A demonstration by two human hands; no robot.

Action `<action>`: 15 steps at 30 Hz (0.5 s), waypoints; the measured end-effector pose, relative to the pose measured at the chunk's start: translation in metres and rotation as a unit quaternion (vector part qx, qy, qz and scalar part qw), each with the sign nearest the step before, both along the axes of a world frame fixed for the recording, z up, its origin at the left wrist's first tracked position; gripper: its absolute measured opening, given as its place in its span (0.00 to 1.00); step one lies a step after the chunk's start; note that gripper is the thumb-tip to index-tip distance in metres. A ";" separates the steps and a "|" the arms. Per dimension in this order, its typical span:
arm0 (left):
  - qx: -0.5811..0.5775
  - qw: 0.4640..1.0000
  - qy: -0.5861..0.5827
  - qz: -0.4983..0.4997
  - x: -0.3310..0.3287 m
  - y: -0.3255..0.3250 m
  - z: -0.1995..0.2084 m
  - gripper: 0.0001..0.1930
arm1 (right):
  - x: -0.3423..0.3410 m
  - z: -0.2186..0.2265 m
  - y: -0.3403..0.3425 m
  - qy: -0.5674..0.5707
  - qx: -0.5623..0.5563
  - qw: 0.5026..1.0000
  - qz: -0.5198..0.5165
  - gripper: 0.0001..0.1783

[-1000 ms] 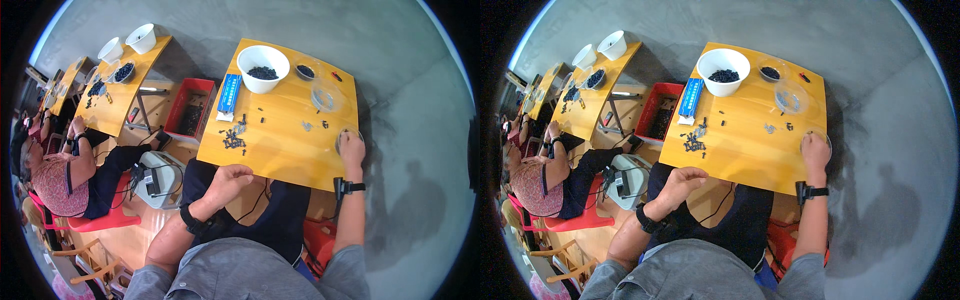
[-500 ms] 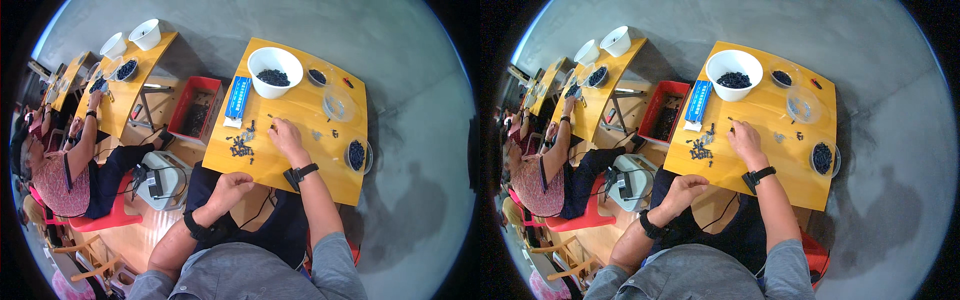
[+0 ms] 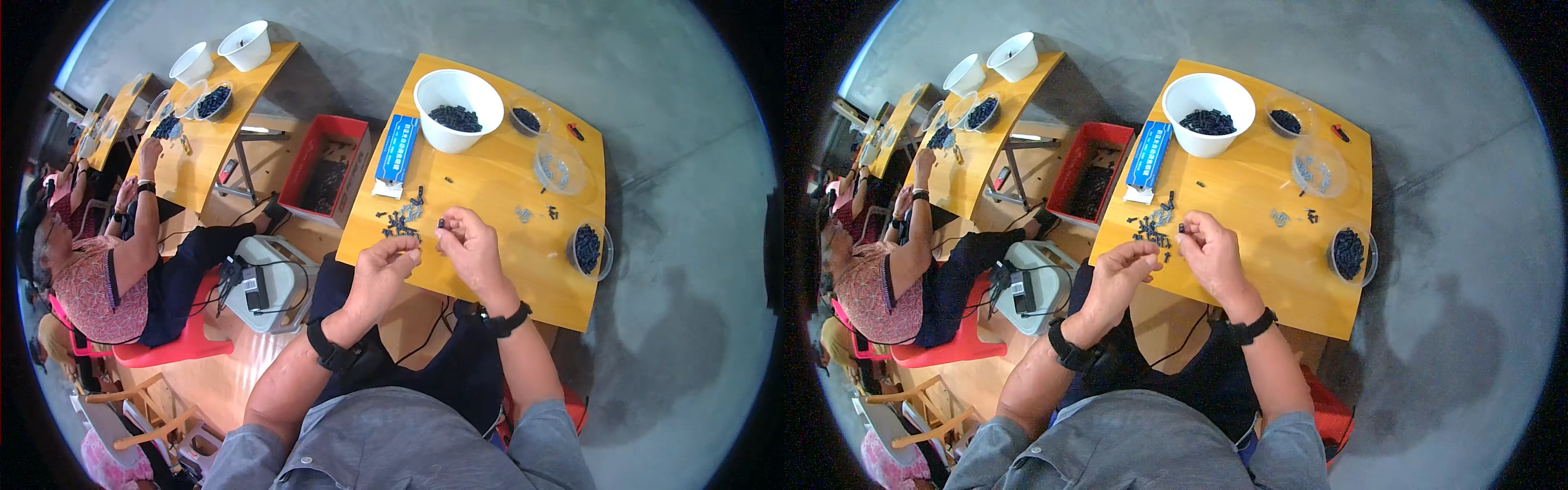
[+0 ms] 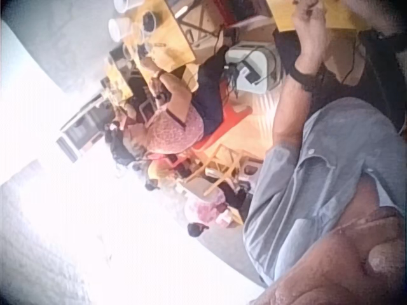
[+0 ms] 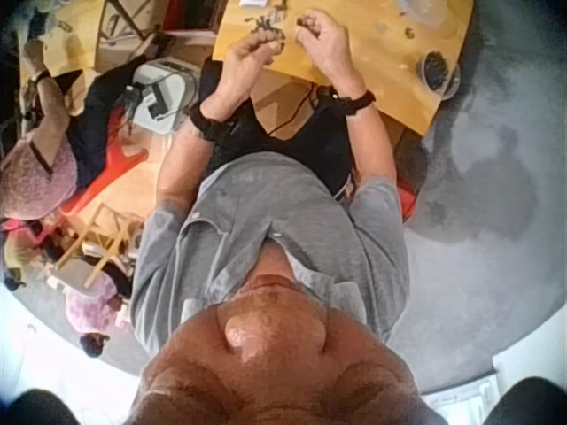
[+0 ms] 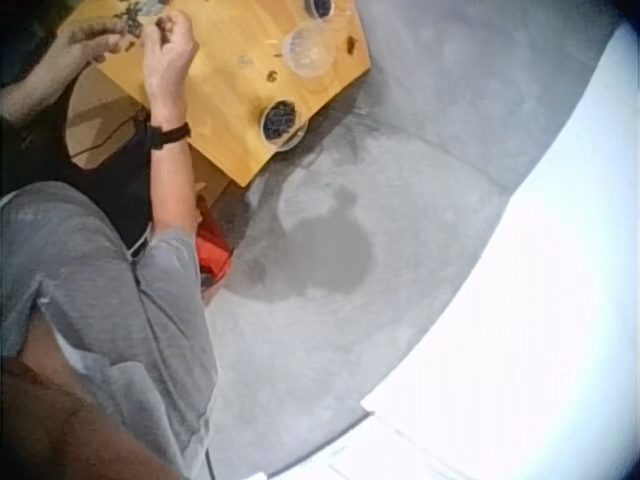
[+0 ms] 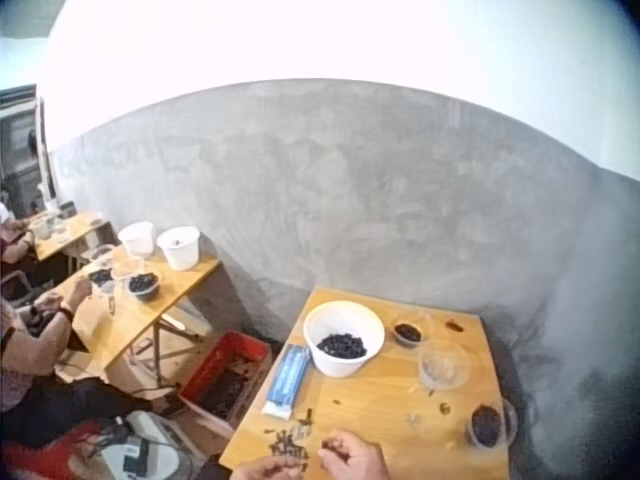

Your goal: Assembling small black and yellow plastic components at a work table in a factory setting.

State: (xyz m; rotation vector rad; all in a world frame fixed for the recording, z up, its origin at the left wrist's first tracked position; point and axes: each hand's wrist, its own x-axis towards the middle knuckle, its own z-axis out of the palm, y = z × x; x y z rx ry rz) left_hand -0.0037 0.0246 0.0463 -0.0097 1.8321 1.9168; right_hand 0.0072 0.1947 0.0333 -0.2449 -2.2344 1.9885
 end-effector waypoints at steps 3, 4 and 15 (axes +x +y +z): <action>0.023 1.000 0.009 0.006 -0.001 0.005 0.007 0.12 | 0.016 0.009 -0.012 0.044 -0.027 0.999 0.000 0.09; 0.037 0.999 0.010 0.001 -0.001 0.006 0.008 0.12 | 0.021 0.012 -0.014 0.040 -0.027 0.999 0.017 0.09; 0.050 0.998 -0.006 0.022 0.009 0.010 0.007 0.09 | 0.036 0.023 -0.022 0.125 0.158 0.979 0.019 0.05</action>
